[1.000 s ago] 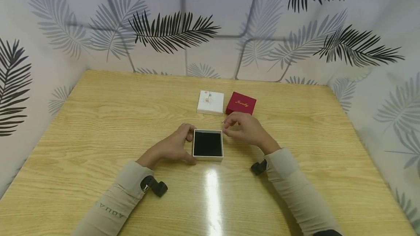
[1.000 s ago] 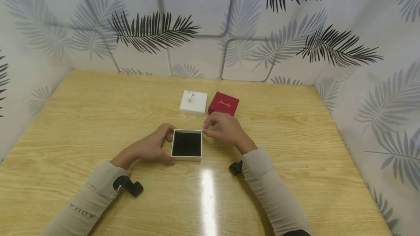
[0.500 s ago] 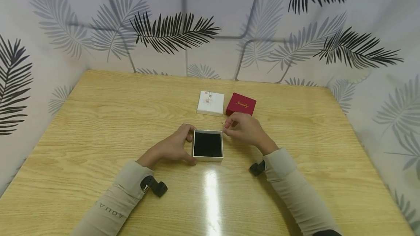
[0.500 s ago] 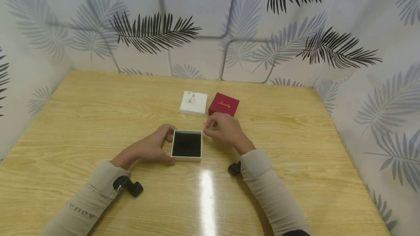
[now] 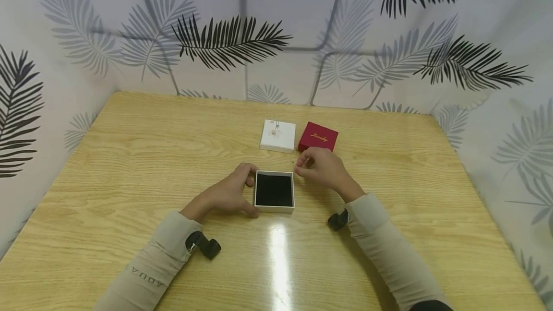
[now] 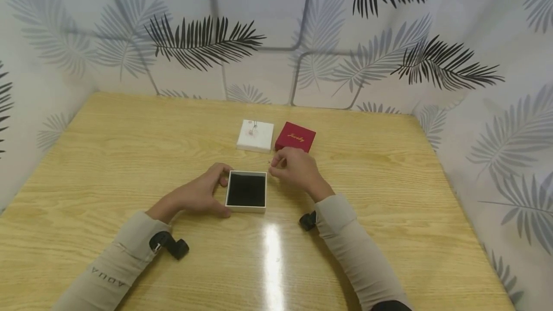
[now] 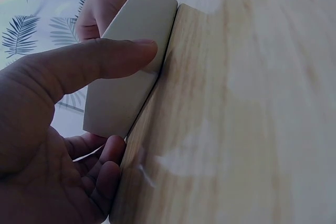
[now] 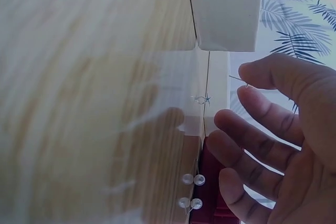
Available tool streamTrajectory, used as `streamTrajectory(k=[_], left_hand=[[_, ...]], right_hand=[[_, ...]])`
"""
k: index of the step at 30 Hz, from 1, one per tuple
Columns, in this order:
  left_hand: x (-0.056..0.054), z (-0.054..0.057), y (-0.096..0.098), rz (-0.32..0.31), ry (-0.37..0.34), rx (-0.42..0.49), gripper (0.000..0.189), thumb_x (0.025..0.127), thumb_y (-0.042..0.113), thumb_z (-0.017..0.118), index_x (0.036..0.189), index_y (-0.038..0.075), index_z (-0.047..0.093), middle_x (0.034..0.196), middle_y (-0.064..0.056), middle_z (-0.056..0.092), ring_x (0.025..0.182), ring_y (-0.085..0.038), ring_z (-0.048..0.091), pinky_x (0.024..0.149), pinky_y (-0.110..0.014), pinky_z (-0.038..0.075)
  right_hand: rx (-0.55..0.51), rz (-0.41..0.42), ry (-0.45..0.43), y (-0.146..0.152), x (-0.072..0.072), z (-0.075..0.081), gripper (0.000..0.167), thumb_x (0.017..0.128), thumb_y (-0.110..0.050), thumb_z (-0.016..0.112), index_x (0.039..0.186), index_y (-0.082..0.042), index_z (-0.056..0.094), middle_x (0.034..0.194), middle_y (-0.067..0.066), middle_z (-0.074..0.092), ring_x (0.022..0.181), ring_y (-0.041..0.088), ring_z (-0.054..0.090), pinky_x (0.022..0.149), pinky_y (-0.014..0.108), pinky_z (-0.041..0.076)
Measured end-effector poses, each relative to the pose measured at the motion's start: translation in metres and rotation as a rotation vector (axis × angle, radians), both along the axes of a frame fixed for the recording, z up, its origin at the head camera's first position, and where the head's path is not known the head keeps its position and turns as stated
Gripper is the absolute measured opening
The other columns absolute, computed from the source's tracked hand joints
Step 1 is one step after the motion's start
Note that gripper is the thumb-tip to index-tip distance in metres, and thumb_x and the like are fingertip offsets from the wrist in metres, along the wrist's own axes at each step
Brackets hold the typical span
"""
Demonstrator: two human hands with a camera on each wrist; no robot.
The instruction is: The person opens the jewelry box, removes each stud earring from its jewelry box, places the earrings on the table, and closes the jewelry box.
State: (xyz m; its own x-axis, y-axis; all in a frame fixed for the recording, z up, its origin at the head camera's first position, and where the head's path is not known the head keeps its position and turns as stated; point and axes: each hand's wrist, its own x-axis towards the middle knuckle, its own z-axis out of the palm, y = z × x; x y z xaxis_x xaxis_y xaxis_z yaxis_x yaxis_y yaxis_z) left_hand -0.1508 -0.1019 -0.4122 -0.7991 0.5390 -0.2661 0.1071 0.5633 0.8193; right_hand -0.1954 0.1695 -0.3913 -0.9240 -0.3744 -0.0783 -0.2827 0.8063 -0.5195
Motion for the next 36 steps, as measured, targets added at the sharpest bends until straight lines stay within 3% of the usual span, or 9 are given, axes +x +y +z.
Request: streamTrajectory(k=[25,36], left_hand=[[0.0,0.004,-0.001,-0.001,-0.006,-0.01,0.097,0.068,0.018,0.091,0.143,0.004,0.032,0.133,-0.014,0.042,0.123,-0.028,0.046,0.104,-0.044,0.042],[-0.001,0.004,-0.001,-0.005,-0.01,-0.007,0.099,0.068,0.017,0.091,0.144,0.002,0.03,0.135,-0.015,0.041,0.124,-0.03,0.046,0.107,-0.046,0.041]], right_hand=[[0.096,-0.093,-0.016,-0.008,-0.007,-0.003,0.017,0.088,-0.03,0.074,0.091,-0.014,0.074,0.093,0.003,0.072,0.085,0.018,0.06,0.075,0.035,0.05],[0.129,-0.166,-0.046,-0.011,-0.006,0.0,0.016,0.087,-0.028,0.07,0.089,-0.013,0.074,0.086,0.003,0.072,0.072,0.016,0.056,0.058,0.025,0.04]])
